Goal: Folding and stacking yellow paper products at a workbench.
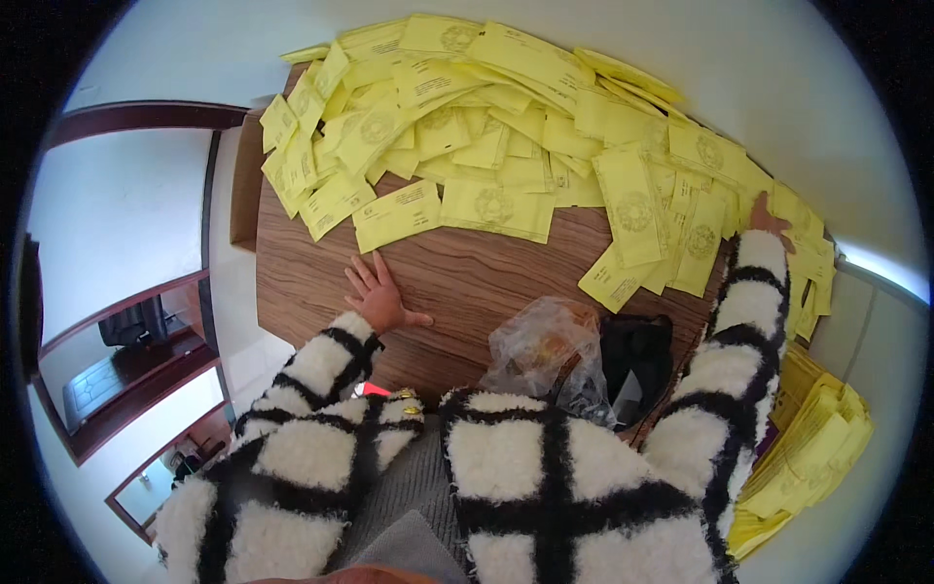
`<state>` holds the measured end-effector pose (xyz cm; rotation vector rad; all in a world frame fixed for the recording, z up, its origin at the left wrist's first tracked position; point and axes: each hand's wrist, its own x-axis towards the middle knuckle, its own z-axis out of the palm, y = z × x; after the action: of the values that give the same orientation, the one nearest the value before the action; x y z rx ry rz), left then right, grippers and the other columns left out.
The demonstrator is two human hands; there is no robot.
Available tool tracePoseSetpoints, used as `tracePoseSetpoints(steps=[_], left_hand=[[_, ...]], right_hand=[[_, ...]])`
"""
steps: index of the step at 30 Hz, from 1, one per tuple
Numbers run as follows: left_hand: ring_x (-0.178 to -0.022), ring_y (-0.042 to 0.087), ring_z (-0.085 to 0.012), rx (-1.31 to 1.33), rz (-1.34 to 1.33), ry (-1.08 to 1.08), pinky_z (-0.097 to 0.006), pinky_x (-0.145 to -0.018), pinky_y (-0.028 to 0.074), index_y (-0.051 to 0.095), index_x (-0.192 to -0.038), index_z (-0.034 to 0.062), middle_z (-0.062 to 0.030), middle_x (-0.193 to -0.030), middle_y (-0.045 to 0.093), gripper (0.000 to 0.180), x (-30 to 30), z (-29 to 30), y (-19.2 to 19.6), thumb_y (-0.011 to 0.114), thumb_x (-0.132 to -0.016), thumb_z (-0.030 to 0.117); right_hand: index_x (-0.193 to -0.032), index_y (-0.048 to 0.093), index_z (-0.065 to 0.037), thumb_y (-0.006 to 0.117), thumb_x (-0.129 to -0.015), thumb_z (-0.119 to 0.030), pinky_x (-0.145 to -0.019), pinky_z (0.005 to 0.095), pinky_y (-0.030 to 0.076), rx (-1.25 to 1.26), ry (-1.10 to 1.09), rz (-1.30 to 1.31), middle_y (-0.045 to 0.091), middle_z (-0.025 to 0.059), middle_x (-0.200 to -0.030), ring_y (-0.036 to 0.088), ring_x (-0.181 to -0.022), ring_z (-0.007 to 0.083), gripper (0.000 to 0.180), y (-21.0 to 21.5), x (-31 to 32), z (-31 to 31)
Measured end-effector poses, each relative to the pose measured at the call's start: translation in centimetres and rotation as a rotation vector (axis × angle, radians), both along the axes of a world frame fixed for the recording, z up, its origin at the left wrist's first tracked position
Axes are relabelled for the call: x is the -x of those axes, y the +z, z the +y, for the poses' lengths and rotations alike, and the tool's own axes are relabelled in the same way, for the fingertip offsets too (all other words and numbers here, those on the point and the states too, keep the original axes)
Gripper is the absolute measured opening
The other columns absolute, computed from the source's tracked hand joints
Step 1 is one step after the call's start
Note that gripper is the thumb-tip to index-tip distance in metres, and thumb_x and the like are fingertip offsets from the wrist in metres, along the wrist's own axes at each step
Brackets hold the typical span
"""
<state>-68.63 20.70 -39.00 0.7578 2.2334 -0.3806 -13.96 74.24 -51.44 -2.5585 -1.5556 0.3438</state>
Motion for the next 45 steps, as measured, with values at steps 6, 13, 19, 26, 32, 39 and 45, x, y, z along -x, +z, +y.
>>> tracePoseSetpoints(steps=[6,13,19,26,32,39,45], left_hand=[[-0.136,-0.014,-0.0545,0.016,0.049,-0.028,-0.077,-0.097,0.012,-0.021,-0.145,0.0073,-0.0340,-0.147,-0.019,0.161,1.9,-4.6,2.6,0.086,-0.039,0.064],[-0.135,-0.018,-0.0528,0.020,-0.002,0.015,-0.077,-0.097,0.010,-0.022,-0.145,0.0087,-0.0321,-0.147,-0.022,0.157,5.9,-8.8,5.4,0.084,-0.043,0.066],[-0.135,-0.017,-0.0535,0.020,-0.046,0.011,-0.078,-0.097,0.010,-0.021,-0.145,0.0093,-0.0324,-0.148,-0.020,0.157,7.4,-11.5,5.6,0.084,-0.043,0.066],[-0.135,-0.017,-0.0547,-0.029,-0.076,0.000,-0.078,-0.096,0.010,-0.013,-0.147,0.0075,-0.0338,-0.148,-0.018,0.154,8.2,-12.0,5.4,0.084,-0.043,0.065],[-0.136,-0.015,-0.0539,-0.008,-0.059,-0.029,-0.077,-0.097,0.012,-0.016,-0.147,0.0100,-0.0319,-0.148,-0.021,0.157,9.6,-13.8,4.2,0.084,-0.040,0.066],[-0.136,-0.016,-0.0527,0.011,-0.050,-0.046,-0.076,-0.098,0.012,-0.017,-0.147,0.0109,-0.0308,-0.148,-0.022,0.156,6.4,-14.2,6.2,0.084,-0.041,0.065],[-0.136,-0.016,-0.0531,0.027,-0.036,-0.032,-0.077,-0.097,0.014,-0.015,-0.148,0.0107,-0.0306,-0.148,-0.022,0.155,3.5,-12.1,9.1,0.084,-0.042,0.067]], right_hand=[[-0.144,0.026,0.000,0.042,-0.077,-0.074,-0.105,0.0650,0.017,0.192,0.264,-0.131,0.015,0.0255,-0.152,0.023,-0.128,0.0599,0.102,3.6,13.3,-10.3],[-0.130,0.046,0.001,0.056,-0.082,-0.053,-0.103,0.0559,0.029,-0.070,0.730,-0.285,0.046,0.0259,-0.134,0.037,-0.127,0.0452,0.072,14.5,29.8,-18.4],[-0.139,0.038,-0.007,0.066,-0.075,-0.049,-0.102,0.0583,0.030,-0.327,1.221,-0.105,0.039,0.0223,-0.141,0.037,-0.129,0.0381,0.081,18.4,48.3,-28.1],[-0.137,0.042,-0.016,0.072,-0.069,-0.039,-0.095,0.0585,0.038,-0.190,1.234,-0.160,0.046,0.0128,-0.136,0.044,-0.125,0.0332,0.078,18.4,57.6,-28.4],[-0.122,0.055,-0.014,0.071,-0.068,-0.031,-0.078,0.0463,0.050,-0.284,1.350,-0.218,0.064,0.0124,-0.104,0.061,-0.097,0.0325,0.058,17.2,59.4,-30.9],[-0.107,0.059,-0.013,0.057,-0.081,-0.019,-0.073,0.0485,0.046,-0.294,1.479,-0.241,0.061,0.0105,-0.099,0.061,-0.091,0.0314,0.026,19.3,55.0,-36.4],[-0.095,0.059,-0.010,0.053,-0.081,-0.017,-0.069,0.0445,0.044,-0.277,1.777,-0.066,0.059,0.0091,-0.090,0.057,-0.084,0.0291,0.017,20.8,51.0,-42.6]])
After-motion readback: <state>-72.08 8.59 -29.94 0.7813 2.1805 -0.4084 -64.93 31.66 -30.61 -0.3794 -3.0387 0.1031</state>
